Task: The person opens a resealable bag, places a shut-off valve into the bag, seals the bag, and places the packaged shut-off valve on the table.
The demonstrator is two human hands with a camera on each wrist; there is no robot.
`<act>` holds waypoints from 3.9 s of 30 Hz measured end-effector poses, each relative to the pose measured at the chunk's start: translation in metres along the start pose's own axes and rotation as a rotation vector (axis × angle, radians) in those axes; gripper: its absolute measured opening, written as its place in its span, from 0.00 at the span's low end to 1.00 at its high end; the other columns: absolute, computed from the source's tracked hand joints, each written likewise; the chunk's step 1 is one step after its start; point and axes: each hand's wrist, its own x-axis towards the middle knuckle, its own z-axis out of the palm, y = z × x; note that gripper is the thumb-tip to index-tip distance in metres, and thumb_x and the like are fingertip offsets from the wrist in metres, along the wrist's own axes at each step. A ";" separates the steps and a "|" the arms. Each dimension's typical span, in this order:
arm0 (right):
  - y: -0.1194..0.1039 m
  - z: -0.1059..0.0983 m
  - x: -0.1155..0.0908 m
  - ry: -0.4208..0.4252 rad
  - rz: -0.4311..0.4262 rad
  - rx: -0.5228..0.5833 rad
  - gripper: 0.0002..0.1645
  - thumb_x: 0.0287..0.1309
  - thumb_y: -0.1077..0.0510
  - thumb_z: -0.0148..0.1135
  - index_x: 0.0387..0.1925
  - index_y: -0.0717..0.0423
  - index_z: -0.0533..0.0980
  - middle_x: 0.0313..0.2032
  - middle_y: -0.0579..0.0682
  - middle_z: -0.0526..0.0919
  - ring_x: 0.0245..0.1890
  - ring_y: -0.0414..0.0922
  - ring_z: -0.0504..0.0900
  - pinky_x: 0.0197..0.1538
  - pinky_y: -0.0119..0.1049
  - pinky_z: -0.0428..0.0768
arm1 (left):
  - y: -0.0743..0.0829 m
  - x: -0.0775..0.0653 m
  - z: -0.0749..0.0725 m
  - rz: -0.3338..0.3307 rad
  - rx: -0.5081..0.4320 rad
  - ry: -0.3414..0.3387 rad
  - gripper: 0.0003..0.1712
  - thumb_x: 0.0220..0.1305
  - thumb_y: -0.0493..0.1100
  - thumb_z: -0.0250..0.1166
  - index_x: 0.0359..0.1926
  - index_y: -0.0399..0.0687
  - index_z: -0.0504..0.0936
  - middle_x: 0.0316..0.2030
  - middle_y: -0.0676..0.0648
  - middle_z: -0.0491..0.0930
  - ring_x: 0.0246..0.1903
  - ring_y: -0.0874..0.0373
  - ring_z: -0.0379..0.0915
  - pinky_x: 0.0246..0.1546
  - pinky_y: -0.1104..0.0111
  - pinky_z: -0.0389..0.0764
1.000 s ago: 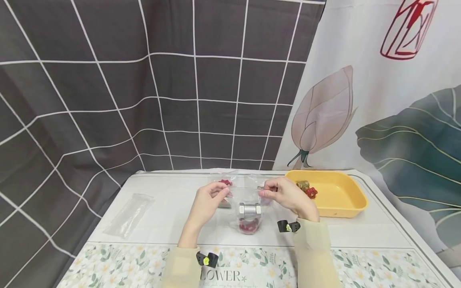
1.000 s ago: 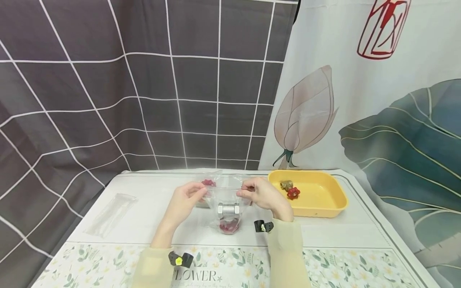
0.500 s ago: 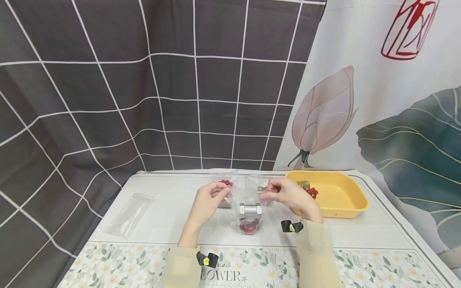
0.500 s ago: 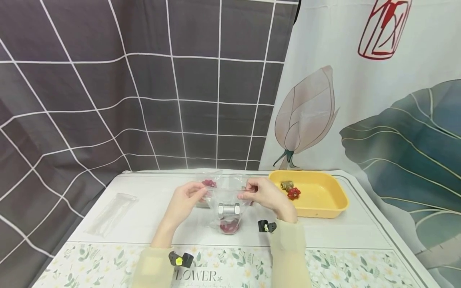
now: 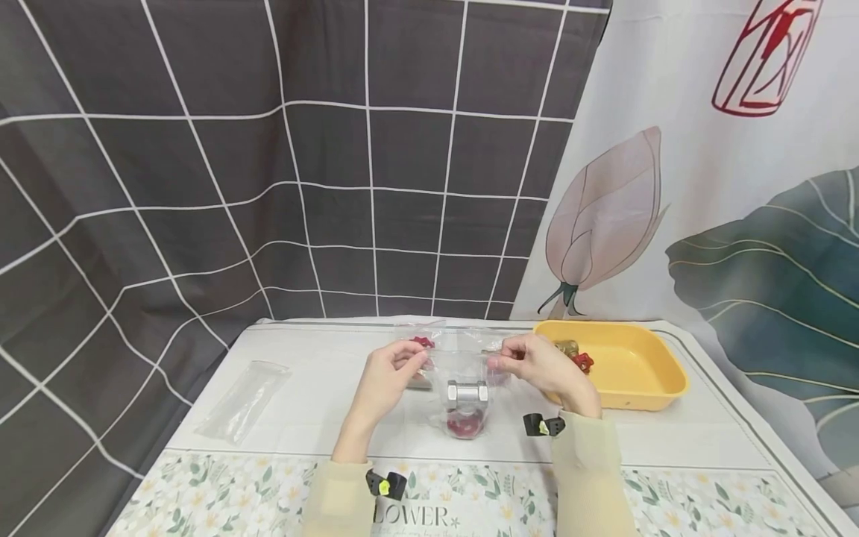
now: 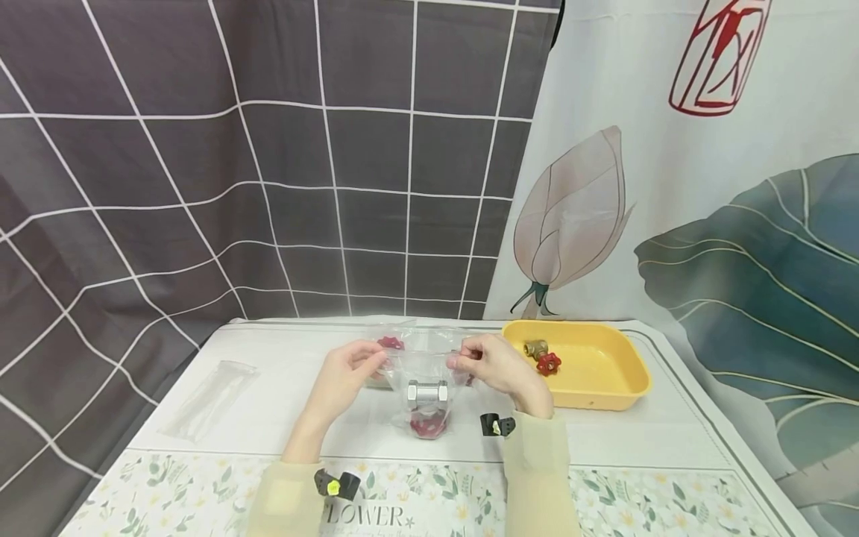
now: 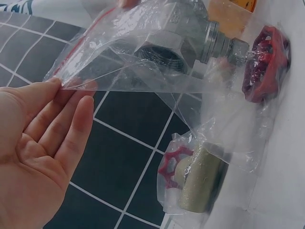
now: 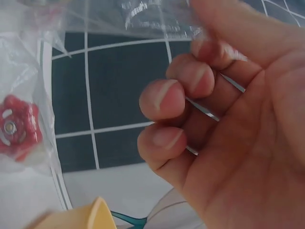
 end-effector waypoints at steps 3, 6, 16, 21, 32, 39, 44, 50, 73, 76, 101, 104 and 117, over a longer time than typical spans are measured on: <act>0.001 -0.003 -0.002 -0.011 0.011 0.010 0.17 0.59 0.51 0.68 0.20 0.50 0.73 0.20 0.41 0.71 0.24 0.40 0.68 0.28 0.32 0.67 | -0.001 0.001 -0.001 -0.008 -0.003 0.003 0.09 0.67 0.34 0.62 0.43 0.27 0.80 0.36 0.34 0.83 0.36 0.36 0.81 0.41 0.50 0.82; 0.005 -0.005 -0.002 -0.022 -0.025 -0.005 0.16 0.60 0.52 0.67 0.20 0.50 0.73 0.20 0.40 0.71 0.23 0.39 0.68 0.27 0.31 0.67 | -0.001 0.000 -0.002 -0.012 0.003 0.008 0.09 0.67 0.34 0.62 0.42 0.29 0.81 0.36 0.36 0.83 0.35 0.37 0.81 0.40 0.52 0.83; 0.005 -0.004 -0.004 -0.035 -0.060 0.061 0.19 0.64 0.59 0.63 0.19 0.52 0.69 0.19 0.40 0.65 0.24 0.39 0.68 0.29 0.32 0.66 | 0.002 0.000 -0.002 0.007 0.013 -0.003 0.10 0.68 0.33 0.61 0.44 0.27 0.80 0.36 0.35 0.83 0.36 0.37 0.82 0.41 0.53 0.83; 0.005 -0.005 -0.003 -0.062 -0.016 0.106 0.09 0.64 0.57 0.64 0.28 0.55 0.77 0.24 0.47 0.74 0.27 0.42 0.72 0.31 0.32 0.70 | 0.000 0.000 -0.002 0.000 -0.001 0.002 0.10 0.67 0.33 0.62 0.44 0.26 0.80 0.36 0.34 0.83 0.36 0.36 0.81 0.40 0.52 0.83; 0.013 -0.008 -0.007 -0.109 -0.017 0.206 0.01 0.64 0.61 0.63 0.36 0.55 0.80 0.33 0.57 0.81 0.33 0.48 0.77 0.38 0.35 0.77 | 0.000 0.000 0.000 -0.010 -0.012 0.004 0.09 0.67 0.33 0.62 0.43 0.27 0.80 0.35 0.34 0.83 0.36 0.35 0.81 0.40 0.53 0.83; 0.018 -0.011 -0.008 -0.065 0.005 0.213 0.05 0.63 0.63 0.62 0.32 0.52 0.80 0.30 0.52 0.79 0.31 0.47 0.74 0.35 0.33 0.72 | 0.001 0.002 0.002 0.000 -0.020 0.012 0.08 0.67 0.33 0.62 0.41 0.29 0.81 0.34 0.35 0.83 0.36 0.33 0.80 0.39 0.53 0.83; 0.017 -0.010 -0.008 -0.060 -0.004 0.195 0.06 0.64 0.61 0.63 0.30 0.50 0.79 0.27 0.49 0.77 0.28 0.49 0.73 0.32 0.33 0.70 | 0.000 0.002 0.003 -0.004 -0.026 0.013 0.08 0.66 0.33 0.62 0.41 0.29 0.81 0.34 0.34 0.83 0.36 0.33 0.80 0.39 0.54 0.83; 0.019 -0.008 -0.008 -0.073 0.052 0.231 0.06 0.65 0.55 0.62 0.37 0.54 0.79 0.28 0.51 0.79 0.32 0.50 0.76 0.37 0.37 0.72 | -0.002 0.002 0.004 0.002 -0.029 0.011 0.10 0.67 0.33 0.62 0.42 0.26 0.80 0.34 0.34 0.83 0.36 0.35 0.81 0.37 0.56 0.84; 0.022 -0.008 -0.009 -0.034 0.014 0.212 0.05 0.67 0.61 0.58 0.35 0.56 0.79 0.27 0.53 0.78 0.35 0.50 0.75 0.40 0.37 0.72 | -0.004 0.003 0.002 0.014 -0.037 0.007 0.09 0.67 0.33 0.62 0.42 0.27 0.80 0.33 0.34 0.83 0.37 0.33 0.80 0.37 0.57 0.84; 0.021 -0.007 -0.008 -0.043 0.026 0.225 0.05 0.68 0.59 0.58 0.37 0.55 0.78 0.27 0.54 0.77 0.34 0.51 0.75 0.39 0.37 0.72 | -0.006 0.003 0.002 0.019 -0.036 0.005 0.09 0.67 0.33 0.62 0.42 0.27 0.80 0.34 0.34 0.83 0.37 0.34 0.80 0.37 0.57 0.84; 0.018 -0.002 -0.002 -0.001 -0.023 0.221 0.08 0.66 0.62 0.60 0.40 0.64 0.79 0.27 0.57 0.77 0.28 0.47 0.76 0.33 0.33 0.72 | -0.001 0.002 0.001 0.018 -0.022 0.012 0.09 0.67 0.32 0.62 0.42 0.25 0.79 0.33 0.33 0.83 0.35 0.32 0.80 0.38 0.49 0.82; 0.018 -0.001 -0.001 0.001 -0.043 0.227 0.07 0.66 0.62 0.60 0.39 0.65 0.79 0.28 0.61 0.78 0.28 0.46 0.75 0.33 0.33 0.73 | 0.000 0.001 0.001 0.017 -0.019 0.013 0.09 0.67 0.32 0.62 0.42 0.26 0.80 0.33 0.33 0.83 0.35 0.33 0.80 0.38 0.50 0.82; 0.016 0.004 0.001 0.004 -0.015 0.224 0.04 0.67 0.63 0.58 0.35 0.59 0.77 0.27 0.60 0.76 0.30 0.57 0.75 0.33 0.35 0.73 | -0.035 0.012 0.005 -0.026 -0.053 0.001 0.11 0.68 0.36 0.62 0.45 0.29 0.79 0.35 0.36 0.83 0.34 0.36 0.81 0.38 0.52 0.83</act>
